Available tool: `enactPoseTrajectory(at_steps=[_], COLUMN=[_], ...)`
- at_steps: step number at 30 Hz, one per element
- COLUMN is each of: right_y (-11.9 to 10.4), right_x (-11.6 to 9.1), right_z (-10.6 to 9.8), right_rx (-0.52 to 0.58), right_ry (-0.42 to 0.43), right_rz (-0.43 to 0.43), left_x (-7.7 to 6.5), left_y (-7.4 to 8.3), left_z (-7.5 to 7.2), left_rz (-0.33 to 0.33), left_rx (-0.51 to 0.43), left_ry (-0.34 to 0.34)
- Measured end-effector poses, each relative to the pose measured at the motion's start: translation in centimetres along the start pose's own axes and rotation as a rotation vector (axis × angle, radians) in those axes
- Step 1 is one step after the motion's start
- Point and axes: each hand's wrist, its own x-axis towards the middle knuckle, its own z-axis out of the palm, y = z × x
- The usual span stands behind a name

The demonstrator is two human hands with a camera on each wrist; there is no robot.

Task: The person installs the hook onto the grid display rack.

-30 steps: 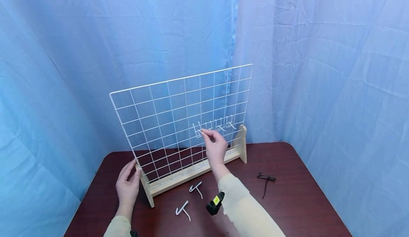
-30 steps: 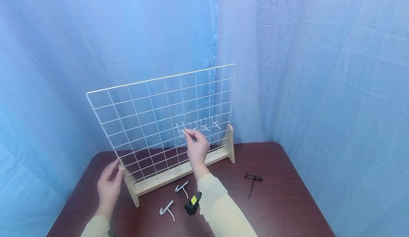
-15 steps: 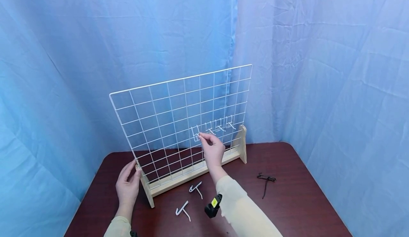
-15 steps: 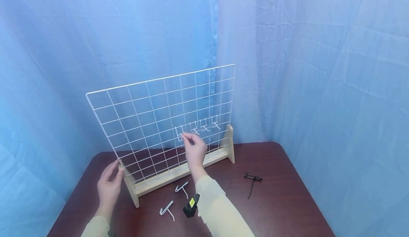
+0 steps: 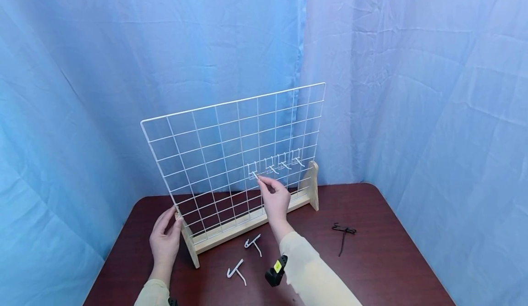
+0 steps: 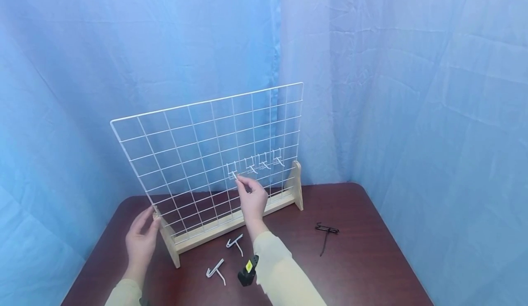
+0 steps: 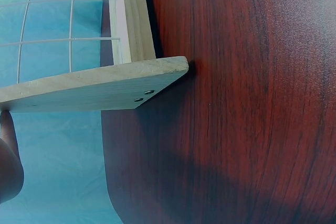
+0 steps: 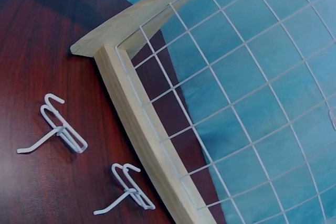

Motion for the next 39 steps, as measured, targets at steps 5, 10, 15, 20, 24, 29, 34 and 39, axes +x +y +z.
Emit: enactPoseTrajectory(at_steps=[5,10,15,20,24,29,34,39], right_y=[0.4,1.2,2.6,3.9,4.8,5.9,7.0,8.1], right_x=[-0.4,-1.2,-2.5,-3.8,-4.9,-6.3,-7.6,-8.8], right_z=[-0.3,-0.7,-1.1,-1.5,-1.8,-2.2,-2.5,-2.8], right_rx=[0.01,0.039,0.005,-0.038,-0.068,-0.109,-0.136,-0.194], right_ry=[-0.008,-0.012,-0.01,-0.021,-0.026,-0.039,-0.058,-0.074], right_rz=[0.012,0.041,0.065,0.079,0.086,0.083,0.051,0.021], left_x=[0.0,0.0,0.0,0.0,0.1,0.1,0.1,0.1], left_y=[0.1,0.1,0.1,-0.1,-0.8,-0.2,-0.1,0.1], left_z=[0.1,0.1,0.1,0.1,0.1,0.0,0.0,0.1], left_rz=[-0.001,0.007,0.013,0.017,0.006,0.004,0.011,0.019], left_rx=[-0.001,0.006,0.007,0.011,-0.009,-0.011,-0.006,-0.015], left_ry=[0.001,0.003,-0.002,-0.001,0.003,0.004,0.003,0.002])
